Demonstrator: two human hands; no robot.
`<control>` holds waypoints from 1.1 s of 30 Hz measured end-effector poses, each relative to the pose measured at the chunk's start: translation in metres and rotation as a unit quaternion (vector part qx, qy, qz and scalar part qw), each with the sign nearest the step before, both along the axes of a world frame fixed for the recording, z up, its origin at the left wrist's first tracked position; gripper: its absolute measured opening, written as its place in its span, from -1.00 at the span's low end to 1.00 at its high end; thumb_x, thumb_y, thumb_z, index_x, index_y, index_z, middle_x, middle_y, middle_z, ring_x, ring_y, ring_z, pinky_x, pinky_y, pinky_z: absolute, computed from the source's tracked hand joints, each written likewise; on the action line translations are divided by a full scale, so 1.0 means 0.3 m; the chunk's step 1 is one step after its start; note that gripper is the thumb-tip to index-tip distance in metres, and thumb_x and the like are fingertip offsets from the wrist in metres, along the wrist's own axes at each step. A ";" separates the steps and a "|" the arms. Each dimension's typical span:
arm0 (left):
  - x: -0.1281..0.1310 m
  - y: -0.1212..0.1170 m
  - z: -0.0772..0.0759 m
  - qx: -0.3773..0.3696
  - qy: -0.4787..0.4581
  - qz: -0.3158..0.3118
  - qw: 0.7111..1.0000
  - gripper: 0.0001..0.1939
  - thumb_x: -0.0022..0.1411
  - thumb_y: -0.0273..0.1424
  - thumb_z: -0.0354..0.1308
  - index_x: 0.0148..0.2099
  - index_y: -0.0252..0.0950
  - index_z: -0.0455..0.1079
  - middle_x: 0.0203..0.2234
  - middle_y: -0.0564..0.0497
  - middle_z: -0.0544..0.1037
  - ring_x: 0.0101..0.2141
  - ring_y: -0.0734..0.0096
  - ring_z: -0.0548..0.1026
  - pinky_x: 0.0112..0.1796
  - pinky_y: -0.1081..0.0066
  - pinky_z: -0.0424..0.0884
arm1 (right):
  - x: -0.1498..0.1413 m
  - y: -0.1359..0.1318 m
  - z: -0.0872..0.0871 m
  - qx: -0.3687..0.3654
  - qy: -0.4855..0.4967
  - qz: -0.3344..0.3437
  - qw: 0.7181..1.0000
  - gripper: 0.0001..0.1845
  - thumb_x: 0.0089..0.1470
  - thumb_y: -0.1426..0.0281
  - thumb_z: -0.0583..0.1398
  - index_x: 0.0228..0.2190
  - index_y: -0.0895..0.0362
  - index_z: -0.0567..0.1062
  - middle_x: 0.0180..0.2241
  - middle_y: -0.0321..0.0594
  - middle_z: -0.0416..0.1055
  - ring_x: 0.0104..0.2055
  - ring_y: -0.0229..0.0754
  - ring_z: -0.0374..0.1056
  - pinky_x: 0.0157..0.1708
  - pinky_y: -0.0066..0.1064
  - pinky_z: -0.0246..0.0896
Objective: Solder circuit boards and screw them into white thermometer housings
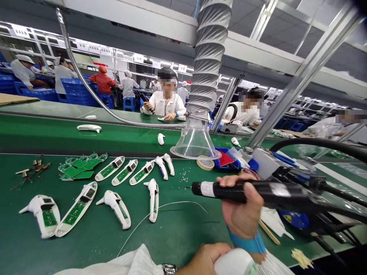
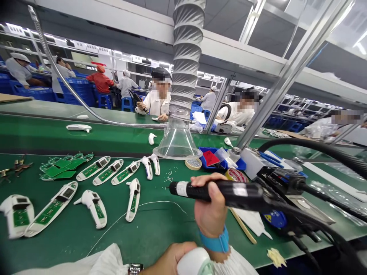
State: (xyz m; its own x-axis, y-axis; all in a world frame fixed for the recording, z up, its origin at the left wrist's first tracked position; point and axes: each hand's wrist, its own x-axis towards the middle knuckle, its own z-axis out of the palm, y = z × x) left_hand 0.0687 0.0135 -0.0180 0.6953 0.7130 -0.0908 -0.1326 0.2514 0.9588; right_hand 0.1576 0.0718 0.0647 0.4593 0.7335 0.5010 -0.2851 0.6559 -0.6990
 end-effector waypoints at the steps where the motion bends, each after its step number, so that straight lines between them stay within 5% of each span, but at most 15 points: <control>1: -0.003 -0.002 0.018 -0.010 -0.008 0.006 1.000 -0.61 -0.34 -0.28 0.38 -0.45 -0.31 0.32 -0.56 0.10 0.30 -0.49 0.48 0.26 -0.45 0.48 0.20 | 0.026 -0.037 0.015 0.004 0.003 -0.020 1.000 -0.73 -0.13 0.21 0.26 -0.42 0.06 0.33 -0.60 -0.42 0.29 -0.49 -0.27 0.21 -0.27 -0.30 0.25; 6: -0.017 0.003 0.091 -0.113 -0.060 0.058 0.990 -0.65 -0.11 -0.25 0.28 -0.38 -0.32 0.24 -0.63 0.12 0.33 -0.61 0.55 0.29 -0.56 0.52 0.26 | 0.135 -0.235 0.055 -0.010 0.067 -0.145 0.987 -0.63 -0.27 0.13 0.30 -0.47 0.08 0.35 -0.63 -0.42 0.17 -0.53 -0.28 0.13 -0.35 -0.34 0.25; 12: -0.031 0.032 0.090 -0.225 -0.119 0.114 0.960 -0.66 -0.01 -0.33 0.32 -0.26 -0.38 0.29 -0.40 -0.08 0.51 -0.37 0.37 0.50 -0.33 0.42 0.46 | 0.166 -0.388 0.032 -0.032 0.151 -0.173 0.973 -0.61 -0.35 0.17 0.32 -0.50 0.12 0.34 -0.63 -0.41 0.09 -0.54 -0.31 0.07 -0.42 -0.40 0.25; 17: -0.036 0.046 0.087 -0.288 -0.128 0.074 0.946 -0.71 -0.03 -0.44 0.34 -0.30 -0.41 0.31 -0.44 -0.12 0.53 -0.45 0.41 0.52 -0.36 0.47 0.48 | 0.159 -0.416 0.011 -0.040 0.161 -0.162 0.973 -0.58 -0.37 0.13 0.33 -0.50 0.11 0.33 -0.64 -0.43 0.07 -0.56 -0.31 0.07 -0.42 -0.40 0.27; 33: -0.041 0.053 0.084 -0.254 -0.112 0.061 0.959 -0.65 -0.13 -0.46 0.38 -0.33 -0.36 0.26 -0.59 0.06 0.45 -0.55 0.53 0.44 -0.45 0.51 0.41 | 0.158 -0.428 0.006 -0.071 0.154 -0.148 0.974 -0.64 -0.28 0.16 0.29 -0.47 0.10 0.34 -0.61 -0.41 0.11 -0.54 -0.28 0.10 -0.42 -0.35 0.25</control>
State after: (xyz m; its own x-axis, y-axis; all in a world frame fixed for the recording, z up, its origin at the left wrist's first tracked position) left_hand 0.0564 0.0294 0.0072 0.6523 0.6932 -0.3064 -0.3784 0.6482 0.6608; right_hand 0.2050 -0.0567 0.0664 0.7738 0.5980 0.2090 -0.3082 0.6437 -0.7005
